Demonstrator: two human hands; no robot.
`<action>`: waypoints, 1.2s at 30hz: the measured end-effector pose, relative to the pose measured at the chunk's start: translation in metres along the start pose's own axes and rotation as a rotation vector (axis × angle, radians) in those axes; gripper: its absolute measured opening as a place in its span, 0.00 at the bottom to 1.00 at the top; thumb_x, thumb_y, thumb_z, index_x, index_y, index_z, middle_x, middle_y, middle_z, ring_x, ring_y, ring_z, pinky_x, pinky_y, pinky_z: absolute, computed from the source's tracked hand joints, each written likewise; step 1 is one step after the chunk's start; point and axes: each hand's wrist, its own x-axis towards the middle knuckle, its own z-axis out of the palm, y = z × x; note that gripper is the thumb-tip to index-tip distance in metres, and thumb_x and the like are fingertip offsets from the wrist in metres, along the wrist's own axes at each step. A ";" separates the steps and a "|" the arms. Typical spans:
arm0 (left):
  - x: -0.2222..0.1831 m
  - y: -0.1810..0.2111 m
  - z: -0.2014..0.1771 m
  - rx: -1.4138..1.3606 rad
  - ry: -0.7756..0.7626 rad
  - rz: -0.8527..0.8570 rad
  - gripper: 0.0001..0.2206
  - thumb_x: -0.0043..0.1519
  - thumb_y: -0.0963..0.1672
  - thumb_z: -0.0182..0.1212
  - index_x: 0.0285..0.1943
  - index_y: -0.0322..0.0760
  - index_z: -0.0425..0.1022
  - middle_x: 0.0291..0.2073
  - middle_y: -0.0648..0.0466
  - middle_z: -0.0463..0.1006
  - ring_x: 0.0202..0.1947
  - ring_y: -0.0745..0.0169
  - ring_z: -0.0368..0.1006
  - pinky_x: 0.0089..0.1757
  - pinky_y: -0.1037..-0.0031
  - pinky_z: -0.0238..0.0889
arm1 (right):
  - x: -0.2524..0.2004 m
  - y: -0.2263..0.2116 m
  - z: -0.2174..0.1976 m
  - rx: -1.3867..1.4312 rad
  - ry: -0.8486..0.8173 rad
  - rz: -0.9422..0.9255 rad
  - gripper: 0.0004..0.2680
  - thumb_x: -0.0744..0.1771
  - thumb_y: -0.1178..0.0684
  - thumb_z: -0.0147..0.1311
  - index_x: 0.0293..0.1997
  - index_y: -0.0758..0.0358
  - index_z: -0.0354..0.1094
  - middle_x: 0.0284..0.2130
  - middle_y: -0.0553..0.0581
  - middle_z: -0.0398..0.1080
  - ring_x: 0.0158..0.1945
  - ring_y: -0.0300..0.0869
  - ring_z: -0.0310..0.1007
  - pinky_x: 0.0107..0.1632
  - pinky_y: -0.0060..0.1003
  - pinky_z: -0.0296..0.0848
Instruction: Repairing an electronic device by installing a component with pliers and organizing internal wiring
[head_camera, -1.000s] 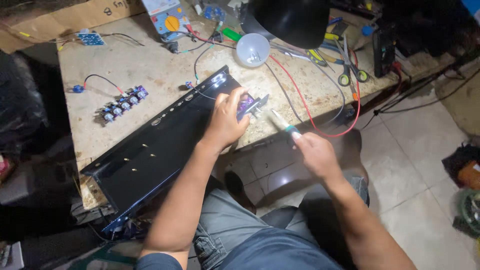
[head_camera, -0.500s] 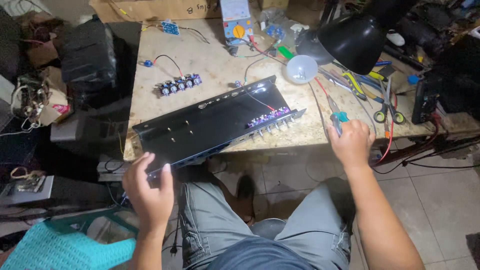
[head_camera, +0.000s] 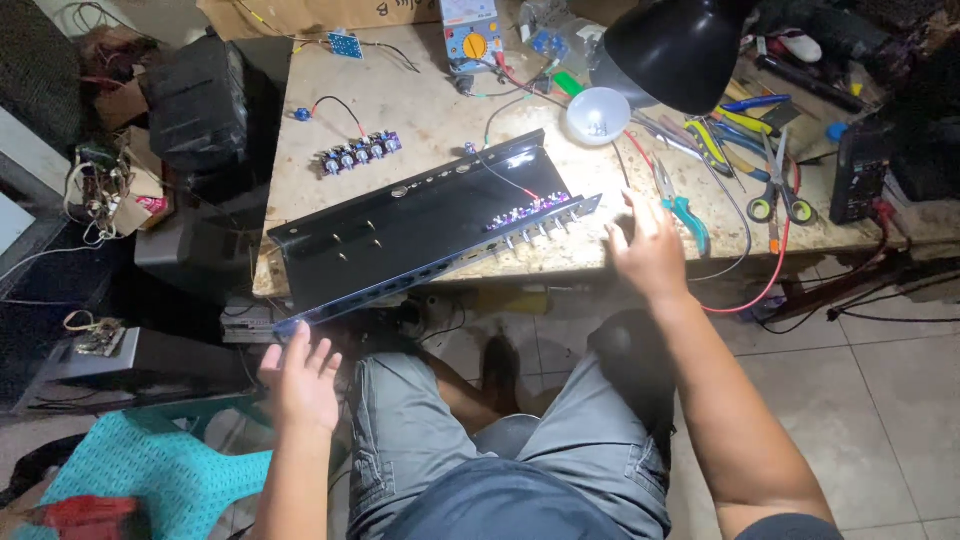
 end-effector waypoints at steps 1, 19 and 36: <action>-0.003 0.003 0.009 0.001 0.001 0.003 0.44 0.61 0.49 0.75 0.75 0.39 0.40 0.59 0.41 0.59 0.53 0.51 0.71 0.45 0.68 0.73 | 0.007 -0.005 -0.001 0.003 0.002 0.001 0.20 0.63 0.58 0.66 0.61 0.69 0.70 0.45 0.71 0.74 0.51 0.64 0.75 0.57 0.54 0.70; 0.060 0.012 0.021 -0.133 -0.104 -0.314 0.22 0.57 0.51 0.70 0.53 0.41 0.67 0.48 0.50 0.71 0.56 0.51 0.71 0.62 0.60 0.68 | -0.028 0.028 0.013 -0.168 -0.429 0.068 0.15 0.61 0.53 0.64 0.53 0.52 0.77 0.32 0.60 0.81 0.40 0.56 0.82 0.51 0.52 0.78; 0.040 0.065 0.153 0.316 -0.372 -0.165 0.09 0.68 0.46 0.57 0.49 0.35 0.73 0.37 0.51 0.78 0.33 0.60 0.75 0.36 0.74 0.72 | -0.121 -0.097 -0.125 0.243 -0.151 0.059 0.04 0.67 0.60 0.57 0.44 0.64 0.70 0.34 0.55 0.74 0.35 0.46 0.75 0.45 0.37 0.73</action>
